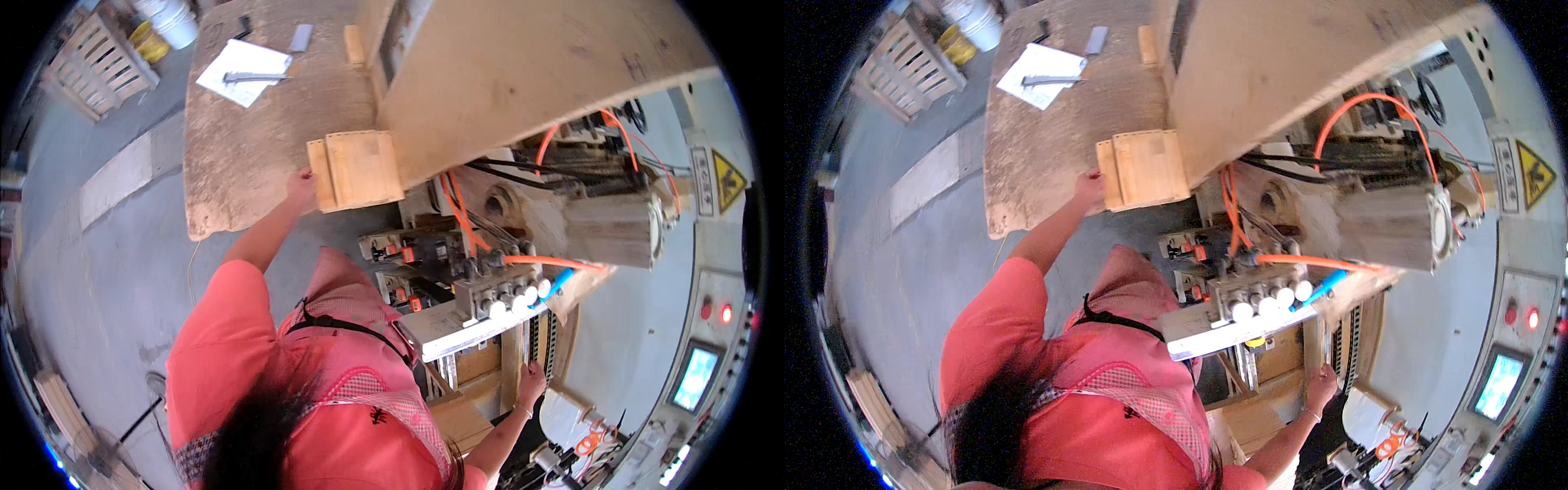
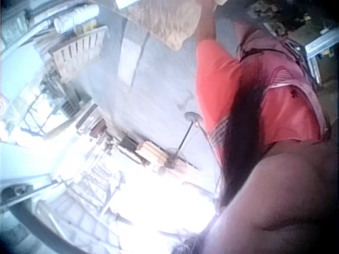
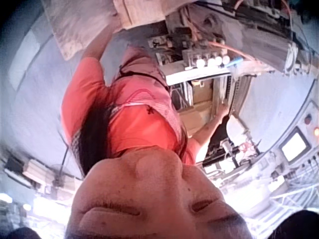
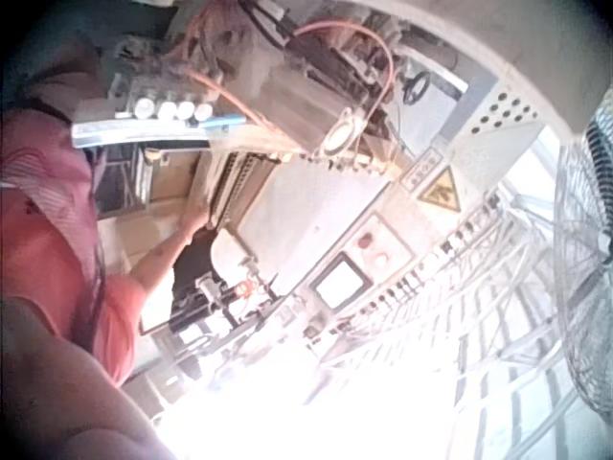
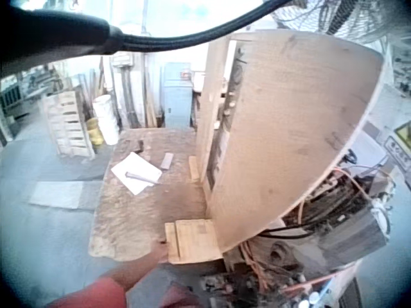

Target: The person operates a woodworking machine, repeatedly feeding small wooden blocks into the device by hand. The person retrieves the processed blocks from the output area and stacks them on a nearby surface. The task involves continuous manual handling of the wood pieces and monitoring the machine's operation.

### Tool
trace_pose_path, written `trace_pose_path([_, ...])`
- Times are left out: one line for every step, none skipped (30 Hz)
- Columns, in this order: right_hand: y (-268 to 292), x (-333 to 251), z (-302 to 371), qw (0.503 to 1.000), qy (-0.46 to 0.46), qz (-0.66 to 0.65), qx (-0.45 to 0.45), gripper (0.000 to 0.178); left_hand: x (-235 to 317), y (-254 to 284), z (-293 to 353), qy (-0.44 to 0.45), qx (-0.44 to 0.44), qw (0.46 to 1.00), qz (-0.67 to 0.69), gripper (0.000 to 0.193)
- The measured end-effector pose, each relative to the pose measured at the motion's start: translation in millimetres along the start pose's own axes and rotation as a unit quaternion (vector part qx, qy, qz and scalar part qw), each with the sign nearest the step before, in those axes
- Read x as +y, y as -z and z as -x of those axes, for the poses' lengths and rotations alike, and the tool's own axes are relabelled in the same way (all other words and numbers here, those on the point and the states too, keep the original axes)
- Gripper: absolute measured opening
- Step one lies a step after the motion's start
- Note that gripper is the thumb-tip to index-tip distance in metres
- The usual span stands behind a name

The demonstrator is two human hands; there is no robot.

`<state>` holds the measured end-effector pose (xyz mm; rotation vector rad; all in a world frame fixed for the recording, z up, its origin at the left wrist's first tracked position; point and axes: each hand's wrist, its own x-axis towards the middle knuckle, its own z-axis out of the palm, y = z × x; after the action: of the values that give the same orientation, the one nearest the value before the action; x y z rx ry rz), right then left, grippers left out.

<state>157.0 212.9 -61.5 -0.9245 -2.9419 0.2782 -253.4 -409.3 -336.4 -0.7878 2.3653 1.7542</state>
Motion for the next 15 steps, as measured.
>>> trace_pose_path([-1.1, 2.2, 3.0, 0.999, 0.019, -0.008, 0.033, 0.018, -5.7, 2.4, -2.6, -0.014, -0.003, 1.0, 0.028, 0.021])
trace_pose_path([2.1, 3.6, 0.8, 0.999, 0.029, 0.033, 0.016, 0.018, -24.6, 5.2, -16.4, -0.03, -0.01, 0.998, 0.06, 0.02])
trace_pose_path([8.9, -13.5, 6.3, 0.995, 0.023, 0.081, -0.051, 0.031, -8.5, 6.2, -4.9, -0.026, -0.018, 1.0, 0.0, 0.018])
trace_pose_path([21.7, -54.4, 9.8, 0.99, -0.115, -0.041, -0.071, 0.03, 18.0, 12.1, 11.4, -0.023, -0.023, 0.998, -0.058, 0.017])
trace_pose_path([25.1, -37.9, 11.0, 0.987, -0.089, 0.081, -0.111, 0.03, 10.2, 8.1, -1.3, -0.011, -0.028, 0.994, -0.105, 0.016])
trace_pose_path([15.5, -10.1, 18.5, 0.997, 0.012, 0.071, -0.03, 0.029, -11.9, 8.6, -19.8, -0.013, -0.073, 0.994, -0.079, 0.018])
trace_pose_path([15.4, -13.8, 14.8, 0.994, -0.072, 0.054, -0.062, 0.029, -26.0, 10.9, -29.3, -0.014, -0.054, 0.997, -0.057, 0.02])
trace_pose_path([23.0, -32.0, 6.2, 0.997, -0.022, 0.046, -0.053, 0.029, -31.7, 19.1, -33.8, -0.038, -0.03, 0.994, -0.093, 0.022])
trace_pose_path([16.6, -10.7, 11.2, 0.991, -0.082, 0.078, -0.075, 0.027, -28.2, 12.3, -35.0, -0.067, -0.022, 0.989, -0.128, 0.024])
trace_pose_path([16.4, -18.3, 13.8, 0.997, -0.062, 0.034, -0.014, 0.023, -22.5, 12.6, -34.1, -0.093, -0.021, 0.973, -0.208, 0.025])
trace_pose_path([20.2, -16.6, 15.4, 0.995, -0.087, 0.035, -0.042, 0.021, -13.6, 9.0, -32.2, -0.122, -0.023, 0.95, -0.285, 0.027])
trace_pose_path([22.4, -14.3, 14.9, 0.991, -0.107, 0.033, -0.07, 0.02, -8.4, 6.3, -31.7, -0.132, -0.027, 0.939, -0.316, 0.027])
trace_pose_path([21.8, -10.2, 13.3, 0.991, -0.102, 0.053, -0.063, 0.019, -4.2, 3.8, -31.4, -0.141, -0.027, 0.927, -0.346, 0.028])
trace_pose_path([20.6, -6.1, 8.2, 0.992, -0.092, 0.072, -0.056, 0.018, -1.0, 2.6, -31.3, -0.136, -0.045, 0.93, -0.339, 0.029])
trace_pose_path([20.3, -3.4, 0.9, 0.991, -0.08, 0.091, -0.051, 0.018, -0.8, 3.7, -31.8, -0.13, -0.06, 0.932, -0.332, 0.031])
